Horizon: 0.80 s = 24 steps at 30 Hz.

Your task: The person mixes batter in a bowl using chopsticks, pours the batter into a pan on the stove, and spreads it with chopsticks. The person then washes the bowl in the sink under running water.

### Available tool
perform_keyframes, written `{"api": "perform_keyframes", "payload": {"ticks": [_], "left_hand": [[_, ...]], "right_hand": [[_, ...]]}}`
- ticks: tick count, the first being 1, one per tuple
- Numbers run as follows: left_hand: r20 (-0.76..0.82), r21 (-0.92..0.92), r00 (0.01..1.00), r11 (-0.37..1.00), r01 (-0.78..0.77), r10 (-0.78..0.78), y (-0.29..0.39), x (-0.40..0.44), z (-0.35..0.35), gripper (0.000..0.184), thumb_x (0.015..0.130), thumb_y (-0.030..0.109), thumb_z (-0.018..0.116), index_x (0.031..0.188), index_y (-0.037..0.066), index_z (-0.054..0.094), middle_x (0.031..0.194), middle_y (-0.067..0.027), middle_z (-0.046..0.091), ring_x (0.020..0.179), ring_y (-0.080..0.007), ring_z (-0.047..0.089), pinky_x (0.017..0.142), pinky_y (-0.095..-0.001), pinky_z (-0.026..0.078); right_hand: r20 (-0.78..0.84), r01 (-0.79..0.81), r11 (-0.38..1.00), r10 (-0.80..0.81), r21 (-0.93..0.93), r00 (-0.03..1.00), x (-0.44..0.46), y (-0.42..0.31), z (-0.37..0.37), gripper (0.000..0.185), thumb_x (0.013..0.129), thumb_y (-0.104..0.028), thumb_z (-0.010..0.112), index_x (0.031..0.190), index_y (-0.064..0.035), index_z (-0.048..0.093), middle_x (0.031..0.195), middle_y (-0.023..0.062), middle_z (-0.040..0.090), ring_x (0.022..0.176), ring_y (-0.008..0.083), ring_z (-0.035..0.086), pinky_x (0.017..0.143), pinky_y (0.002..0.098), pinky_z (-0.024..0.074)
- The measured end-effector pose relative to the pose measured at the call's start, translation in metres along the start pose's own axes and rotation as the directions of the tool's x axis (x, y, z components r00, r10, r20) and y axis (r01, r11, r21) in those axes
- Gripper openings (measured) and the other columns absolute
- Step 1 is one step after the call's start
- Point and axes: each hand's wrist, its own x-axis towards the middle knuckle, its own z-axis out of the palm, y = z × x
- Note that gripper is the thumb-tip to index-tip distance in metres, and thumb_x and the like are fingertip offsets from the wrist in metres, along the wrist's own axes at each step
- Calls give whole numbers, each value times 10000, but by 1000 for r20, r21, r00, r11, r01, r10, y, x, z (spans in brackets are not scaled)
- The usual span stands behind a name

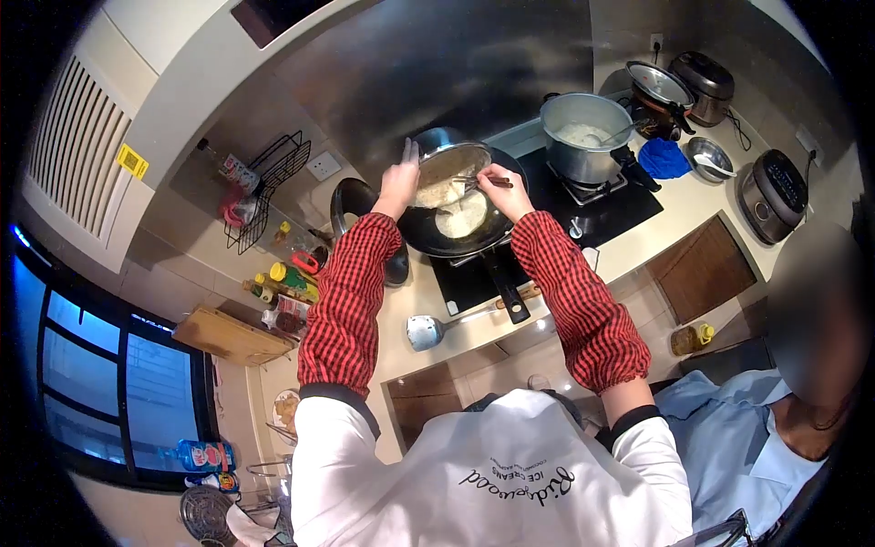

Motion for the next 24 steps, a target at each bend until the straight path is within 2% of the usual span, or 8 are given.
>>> {"api": "perform_keyframes", "payload": {"ticks": [10,16,19,21,22,24], "left_hand": [[-14,83,999,995,-47,49,6,5,-18,491,748,30,441,1221,-43,334,1335,-211,290,683,-324,621,618,-389,520],[-29,90,995,992,-91,94,5,7,-25,500,729,-3,450,1211,-60,331,1329,-219,296,675,-325,621,614,-390,521],[-33,98,996,992,-84,87,6,6,-29,518,733,2,448,1236,-22,326,1332,-220,290,670,-329,620,612,-393,522],[56,34,998,999,0,-2,7,7,-33,609,756,39,507,1312,119,273,1372,-171,241,737,-369,594,658,-416,510],[50,37,999,999,-4,3,7,7,-35,609,756,39,507,1312,119,273,1372,-171,241,737,-369,594,658,-416,510],[4,30,1000,1000,5,-5,7,4,-36,652,746,34,523,1321,208,268,1370,-177,242,729,-382,590,660,-416,512]], "right_hand": [[58,115,993,-113,-34,992,0,-22,3,115,808,-93,548,837,16,567,691,83,600,638,103,556,588,237,435],[52,235,966,-231,-104,972,0,-26,4,106,801,-88,551,835,12,557,683,114,584,594,157,555,553,261,424],[64,270,951,-263,-153,963,-1,-30,4,104,797,-88,552,830,11,549,696,128,577,586,206,553,546,271,425],[87,324,911,-312,-255,946,0,-32,4,99,794,-86,550,829,6,542,708,134,569,596,235,558,543,291,431],[83,328,909,-318,-256,945,2,-34,3,99,794,-86,550,829,6,542,708,134,569,596,235,558,543,291,431],[125,324,910,-301,-260,945,2,-34,2,96,795,-90,546,830,-1,538,711,140,558,613,256,564,551,311,439]]}}
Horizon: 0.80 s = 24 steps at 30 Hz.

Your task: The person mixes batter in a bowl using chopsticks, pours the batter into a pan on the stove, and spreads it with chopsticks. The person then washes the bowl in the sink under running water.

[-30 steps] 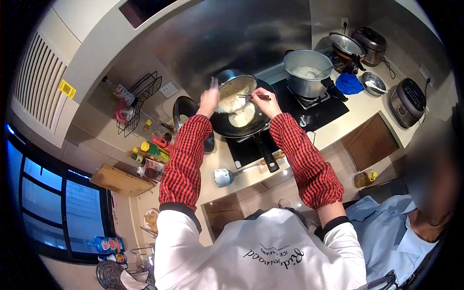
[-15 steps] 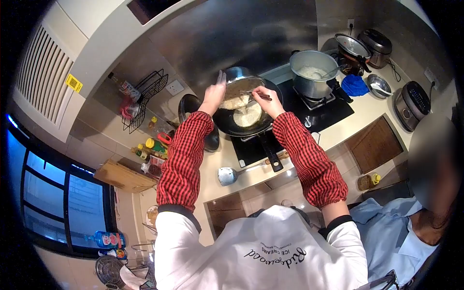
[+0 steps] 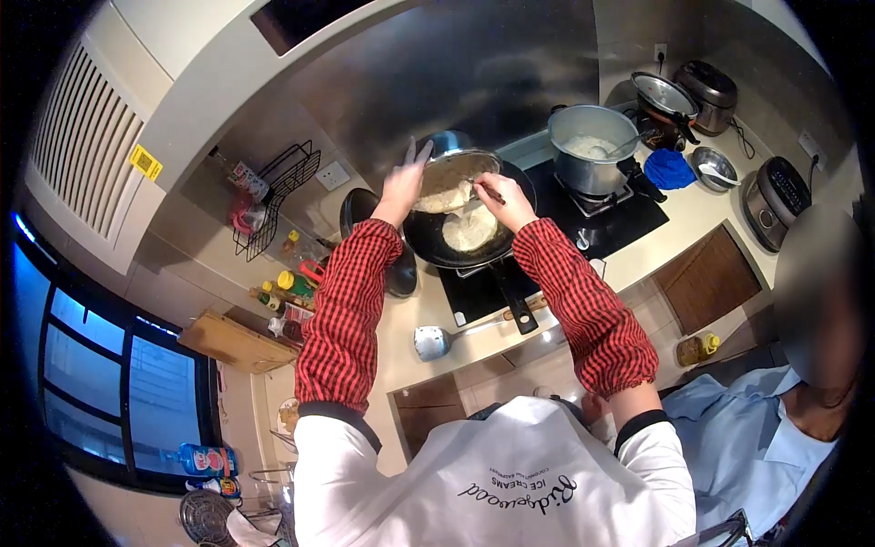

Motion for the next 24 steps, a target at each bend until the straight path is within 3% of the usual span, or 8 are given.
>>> {"api": "perform_keyframes", "payload": {"ticks": [4,7,10,12,16,19,22,24], "left_hand": [[-51,-36,999,999,15,-17,-6,-7,-3,632,743,45,489,1318,213,286,1345,-211,272,675,-358,601,622,-414,520],[-91,-100,995,995,29,-38,-9,-11,-4,631,750,53,492,1322,213,279,1348,-209,268,684,-367,599,623,-412,523],[-63,-95,995,993,77,-83,-9,-15,-7,642,761,53,481,1335,223,249,1356,-209,250,743,-374,593,647,-426,520],[-7,-114,991,984,135,-136,-8,-15,-9,652,772,52,465,1346,234,216,1365,-214,225,836,-388,574,689,-444,510],[14,-131,983,975,181,-180,-14,-14,-3,648,777,48,454,1347,225,201,1369,-220,207,939,-410,532,738,-465,491],[-78,-248,984,960,134,-158,-19,-16,0,636,778,38,450,1343,202,207,1357,-225,230,998,-422,497,805,-472,460],[-57,-318,980,934,165,-192,-22,-19,3,634,772,22,452,1337,176,211,1341,-234,258,1044,-424,462,858,-471,423],[-40,-377,961,895,238,-273,-23,-18,7,631,760,5,452,1329,156,225,1327,-242,279,1065,-427,442,878,-462,409]], "right_hand": [[-7,89,986,-91,-140,996,4,2,-1,103,800,-100,542,838,-5,546,722,153,553,620,280,565,528,325,439],[19,29,993,-27,-115,999,3,-1,-3,106,799,-101,539,841,-4,548,734,158,555,628,291,563,541,343,440],[39,14,996,-10,-93,999,7,4,0,115,799,-106,540,851,-4,549,755,163,560,637,291,567,555,347,444],[-7,88,977,-91,-196,996,10,10,4,120,801,-105,543,867,-5,553,761,163,561,622,277,572,536,331,443],[14,142,972,-142,-185,990,15,22,9,109,801,-95,536,852,0,550,722,156,555,603,261,568,520,316,431],[249,115,993,-119,32,961,14,24,11,99,797,-85,531,811,12,541,652,138,537,546,227,534,506,301,405],[99,50,999,-52,22,994,20,16,18,91,794,-79,539,814,10,543,648,127,534,531,213,521,502,294,400],[-11,124,975,-124,183,992,20,-2,26,81,794,-63,542,817,15,539,670,125,522,569,200,524,520,291,394]]}}
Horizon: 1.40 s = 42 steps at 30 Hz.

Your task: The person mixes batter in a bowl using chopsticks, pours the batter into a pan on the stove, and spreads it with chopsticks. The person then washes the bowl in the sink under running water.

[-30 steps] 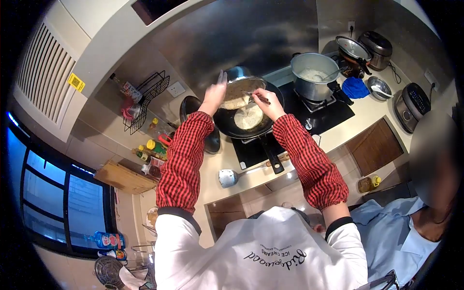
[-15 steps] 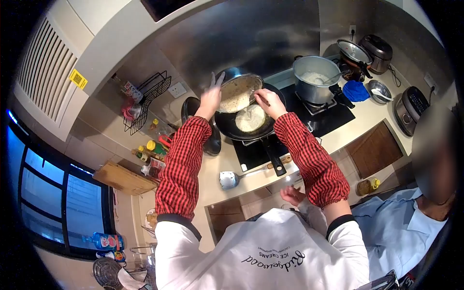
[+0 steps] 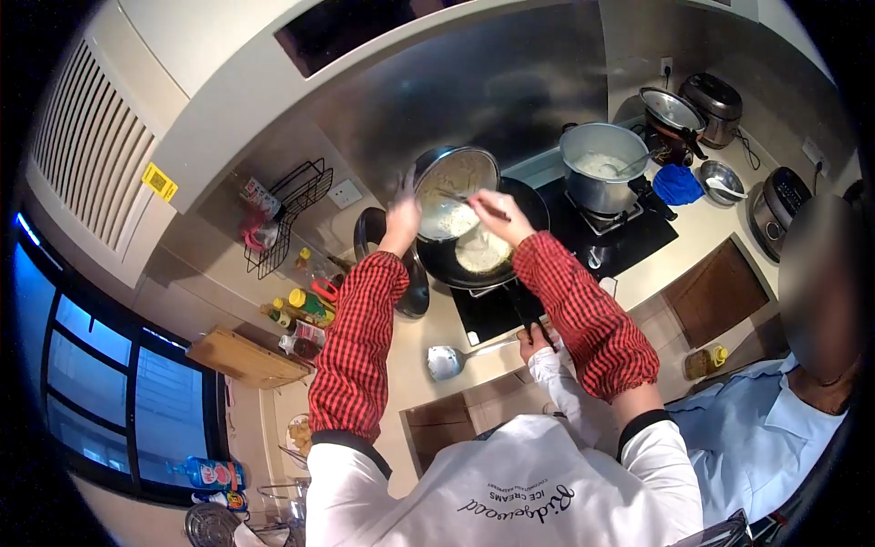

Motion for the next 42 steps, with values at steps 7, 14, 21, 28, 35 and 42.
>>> {"api": "perform_keyframes", "payload": {"ticks": [7,14,21,28,35,42], "left_hand": [[-43,-65,997,996,61,-64,-7,3,1,631,735,-3,467,1312,107,236,1185,-260,429,964,-400,511,808,-437,431],[-15,-42,980,979,199,-200,-6,14,0,580,752,-8,450,1290,63,246,1157,-267,450,960,-391,521,802,-426,434],[-2,-17,967,967,254,-254,-2,31,1,550,769,-15,412,1289,61,250,1112,-266,495,1005,-389,503,847,-422,404],[23,37,956,955,293,-294,16,37,-9,518,783,-14,381,1274,105,269,1026,-260,545,962,-394,530,822,-430,421],[49,105,965,962,253,-259,22,40,-12,552,786,-26,375,1295,141,240,999,-249,558,949,-389,539,810,-439,423],[100,166,978,972,165,-183,25,45,-13,607,788,-2,400,1322,174,170,998,-265,549,934,-415,533,796,-462,421]], "right_hand": [[117,-32,992,47,-125,992,-44,8,22,62,786,-38,508,808,7,472,684,167,505,635,322,526,570,360,407],[206,-145,986,127,78,970,-71,25,38,88,836,-92,458,822,-6,445,677,165,514,640,306,551,577,354,425],[347,-211,952,280,-223,895,-68,22,24,159,828,-95,465,962,-9,455,802,185,568,670,344,570,618,392,453],[487,-284,868,469,-406,737,-58,-4,18,265,835,-85,411,1080,14,417,1098,211,516,886,322,573,754,357,470],[343,89,899,70,-428,937,-77,26,45,336,774,-34,463,1103,6,404,1153,225,480,912,344,555,768,360,471],[290,104,914,16,-393,957,-81,28,59,350,772,-21,445,1116,11,392,1143,231,485,805,331,587,698,364,491]]}}
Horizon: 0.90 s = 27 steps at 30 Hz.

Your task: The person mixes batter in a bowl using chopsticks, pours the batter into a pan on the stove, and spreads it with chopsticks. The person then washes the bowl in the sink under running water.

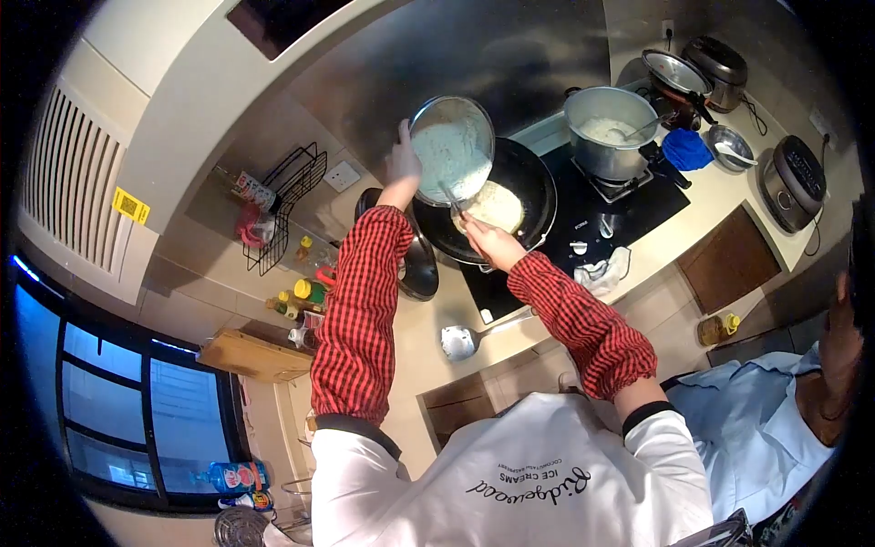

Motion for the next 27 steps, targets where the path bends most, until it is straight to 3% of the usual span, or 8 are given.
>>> {"api": "perform_keyframes", "payload": {"ticks": [2,5,8,16,18,20,24,27], "left_hand": [[14,25,999,998,-50,50,5,-2,-6,596,800,-5,376,1328,174,163,1093,-272,501,982,-424,507,826,-471,406],[16,46,998,997,-67,66,2,0,-5,598,805,-16,358,1334,174,156,1164,-271,453,1028,-426,478,876,-483,369],[36,8,998,999,-45,44,7,1,-8,587,807,-16,352,1332,169,169,1178,-249,455,1051,-427,462,920,-482,332],[-2,121,950,943,-309,312,-15,6,8,583,785,-27,353,1304,216,245,1347,-173,291,959,-423,524,860,-473,405],[64,135,949,939,-315,309,-11,-2,1,563,798,-18,331,1302,219,250,1372,-149,261,987,-409,516,873,-480,393],[136,56,956,961,-269,260,-6,-10,-6,502,827,1,304,1290,192,271,1369,-110,281,1164,-353,388,943,-451,333],[17,5,953,953,-302,302,-17,-4,14,502,820,6,315,1282,200,281,1354,-126,300,1155,-359,394,941,-453,331],[39,-63,979,978,-198,201,-10,-10,15,471,837,32,314,1286,163,269,1299,-177,364,1127,-376,416,945,-458,315]], "right_hand": [[84,-233,971,229,44,970,-1,6,-3,275,800,-58,447,1059,26,417,1113,227,503,834,330,585,707,348,495],[-177,-149,988,138,-51,974,-5,14,0,226,792,-57,462,1000,26,426,1105,221,510,895,337,567,741,366,492],[-102,22,1000,-20,13,995,-5,2,-11,222,797,-55,472,999,30,433,1066,226,529,874,340,571,706,372,487],[-303,-9,922,136,387,943,14,27,-65,189,851,-69,490,1034,-46,448,765,195,577,666,270,609,583,322,458],[-297,-182,939,270,293,916,26,43,-80,185,849,-64,498,1028,-59,452,756,181,578,659,249,604,592,309,455],[-402,-74,969,166,236,900,35,41,-98,139,842,-49,498,975,-48,454,725,179,556,617,277,578,552,335,442],[13,-147,978,147,151,989,30,56,-85,99,834,-102,499,834,-31,431,632,179,531,568,324,557,494,379,410],[-303,-112,962,186,248,935,36,27,-79,67,828,-68,500,847,-27,450,647,177,544,577,319,569,490,360,419]]}}
